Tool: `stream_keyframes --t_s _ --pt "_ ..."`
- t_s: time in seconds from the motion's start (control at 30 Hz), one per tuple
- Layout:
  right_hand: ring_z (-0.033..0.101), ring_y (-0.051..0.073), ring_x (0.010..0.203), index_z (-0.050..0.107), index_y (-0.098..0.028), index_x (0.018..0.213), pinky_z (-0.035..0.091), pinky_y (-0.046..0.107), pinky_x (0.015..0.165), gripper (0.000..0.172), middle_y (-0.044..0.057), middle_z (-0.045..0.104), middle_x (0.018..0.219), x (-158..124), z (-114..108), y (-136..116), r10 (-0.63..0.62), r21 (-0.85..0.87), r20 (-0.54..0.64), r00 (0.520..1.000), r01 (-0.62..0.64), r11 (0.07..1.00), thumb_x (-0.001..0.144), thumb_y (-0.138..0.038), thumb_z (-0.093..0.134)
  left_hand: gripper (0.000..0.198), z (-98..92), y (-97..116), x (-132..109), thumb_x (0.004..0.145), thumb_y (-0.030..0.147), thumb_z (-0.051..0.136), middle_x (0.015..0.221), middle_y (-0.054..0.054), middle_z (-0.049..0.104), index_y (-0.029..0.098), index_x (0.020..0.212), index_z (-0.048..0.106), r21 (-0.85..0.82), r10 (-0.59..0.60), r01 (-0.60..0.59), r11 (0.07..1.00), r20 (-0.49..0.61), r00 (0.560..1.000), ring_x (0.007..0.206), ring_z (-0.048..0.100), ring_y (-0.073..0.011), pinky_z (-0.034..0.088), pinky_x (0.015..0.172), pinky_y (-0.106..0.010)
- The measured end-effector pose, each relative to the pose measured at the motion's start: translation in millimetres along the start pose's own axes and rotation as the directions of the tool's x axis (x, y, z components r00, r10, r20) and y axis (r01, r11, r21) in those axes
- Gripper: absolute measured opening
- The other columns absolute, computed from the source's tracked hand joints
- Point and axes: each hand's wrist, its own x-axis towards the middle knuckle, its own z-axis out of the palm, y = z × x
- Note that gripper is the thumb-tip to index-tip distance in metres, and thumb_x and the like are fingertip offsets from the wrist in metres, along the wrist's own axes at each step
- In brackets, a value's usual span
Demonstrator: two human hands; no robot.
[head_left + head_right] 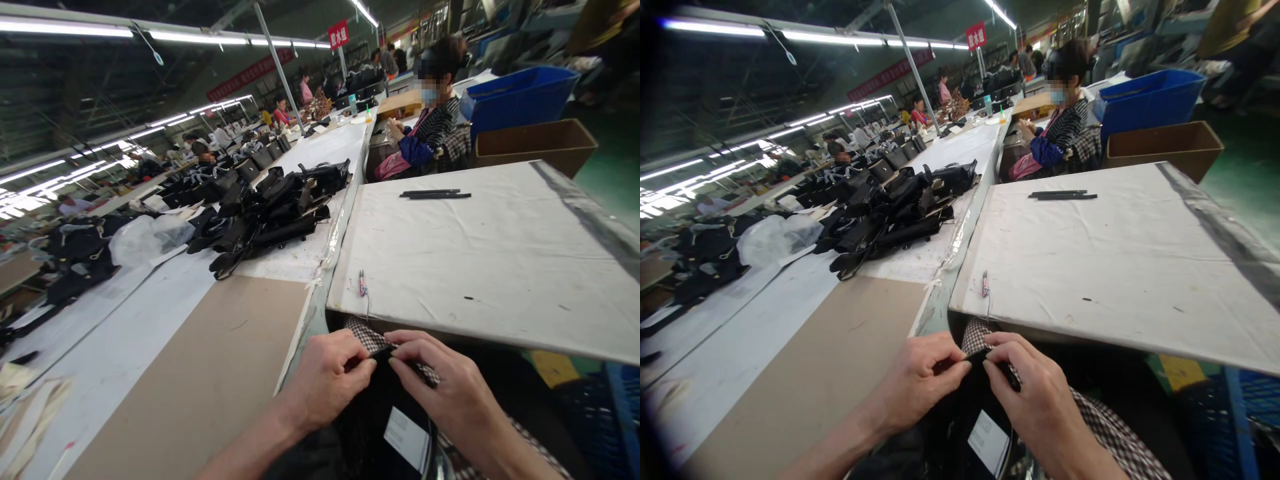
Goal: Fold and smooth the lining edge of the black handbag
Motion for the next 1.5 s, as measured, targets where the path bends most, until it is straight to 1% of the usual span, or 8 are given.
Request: stream_keyframes --t_s 0.17,0.67,0.83,1.03,1.2,1.27,1.37,1.5 --pt "0.07 0.018 0.086 0.064 -0.022 0.078 0.056 0.027 0.077 0.012 0.005 0.073 0.098 -6 2 -1 -0.061 -0.026 -0.07 0.996 0.06 0.998 0.087 -0.02 0.055 0.018 4.6 0 -4 0.086 0.017 0.056 0.069 0.0 0.059 0.016 0.069 0.063 0.028 0.012 -0.011 1.0 -0.028 1.0 0.065 0.052 -0.0114 0.035 0.058 -0.023" --pt "0.066 0.015 0.07 0.044 -0.024 0.077 0.054 0.025 0.067 0.016 0.0 0.067 0.075 -2 5 -1 0.203 0.212 -0.069 0.977 -0.185 0.96 0.08 -0.024 0.06 0.016 6.9 5 -11 0.085 0.022 0.058 0.07 0.002 0.054 0.018 0.07 0.059 -0.021 -0.053 0.053 0.998 0.0 0.999 0.061 0.048 -0.0109 0.035 0.055 -0.023" --pt "0.059 0.014 0.063 0.043 -0.023 0.072 0.049 0.024 0.061 0.018 -0.002 0.061 0.068 4 10 -3 0.167 0.19 -0.094 0.981 -0.147 0.971 0.078 -0.022 0.06 0.018 2.3 13 -5 0.084 0.03 0.065 0.082 0.002 0.063 0.024 0.101 0.062 -0.016 -0.076 0.077 0.997 0.061 0.995 0.069 0.056 -0.0134 0.041 0.061 -0.022" --pt "0.059 0.014 0.063 0.047 -0.022 0.081 0.049 0.025 0.06 0.008 -0.003 0.063 0.069 30 -4 -8 0.168 0.241 0.059 0.984 -0.177 0.954 0.088 -0.023 0.05 0.023 -1.6 15 17 0.091 0.016 0.045 0.094 -0.003 0.071 0.022 0.093 0.067 0.177 -0.008 -0.002 0.984 0.057 0.998 0.086 0.065 -0.0192 0.045 0.073 -0.025" --pt "0.063 0.015 0.078 0.055 -0.023 0.109 0.051 0.029 0.076 0.018 0.003 0.068 0.098 30 -36 -37 -0.081 0.039 -0.038 0.996 0.082 0.996 0.095 -0.029 0.046 0.031 -21.6 26 30 0.089 0.017 0.043 0.106 -0.004 0.074 0.023 0.108 0.067 0.278 -0.076 0.102 0.955 -0.102 0.992 0.097 0.067 -0.0221 0.047 0.082 -0.029" --pt "0.065 0.014 0.084 0.059 -0.025 0.105 0.049 0.026 0.085 0.017 0.0 0.071 0.096 24 -47 -52 -0.259 0.098 0.096 0.961 0.25 0.963 0.097 -0.027 0.044 0.033 -33.8 33 28 0.089 0.019 0.041 0.104 -0.004 0.075 0.022 0.107 0.068 0.357 -0.094 0.161 0.92 -0.198 0.976 0.095 0.069 -0.0232 0.048 0.082 -0.03" --pt "0.069 0.009 0.077 0.064 -0.024 0.096 0.039 0.026 0.104 0.03 -0.005 0.075 0.085 18 -64 -68 -0.428 0.182 0.34 0.837 0.388 0.903 0.101 -0.021 0.034 0.033 -48.9 42 16 0.089 0.027 0.041 0.095 -0.002 0.077 0.024 0.106 0.069 0.409 -0.068 0.195 0.892 -0.305 0.95 0.085 0.071 -0.0218 0.051 0.074 -0.028" --pt "0.068 0.009 0.069 0.067 -0.022 0.086 0.038 0.025 0.108 0.024 -0.003 0.074 0.078 11 -88 -77 -0.401 0.036 0.412 0.818 0.425 0.904 0.098 -0.024 0.046 0.032 -49.8 46 -11 0.086 0.037 0.046 0.084 0.001 0.078 0.029 0.104 0.071 0.402 0.056 0.104 0.91 -0.365 0.929 0.069 0.072 -0.0202 0.053 0.06 -0.024"
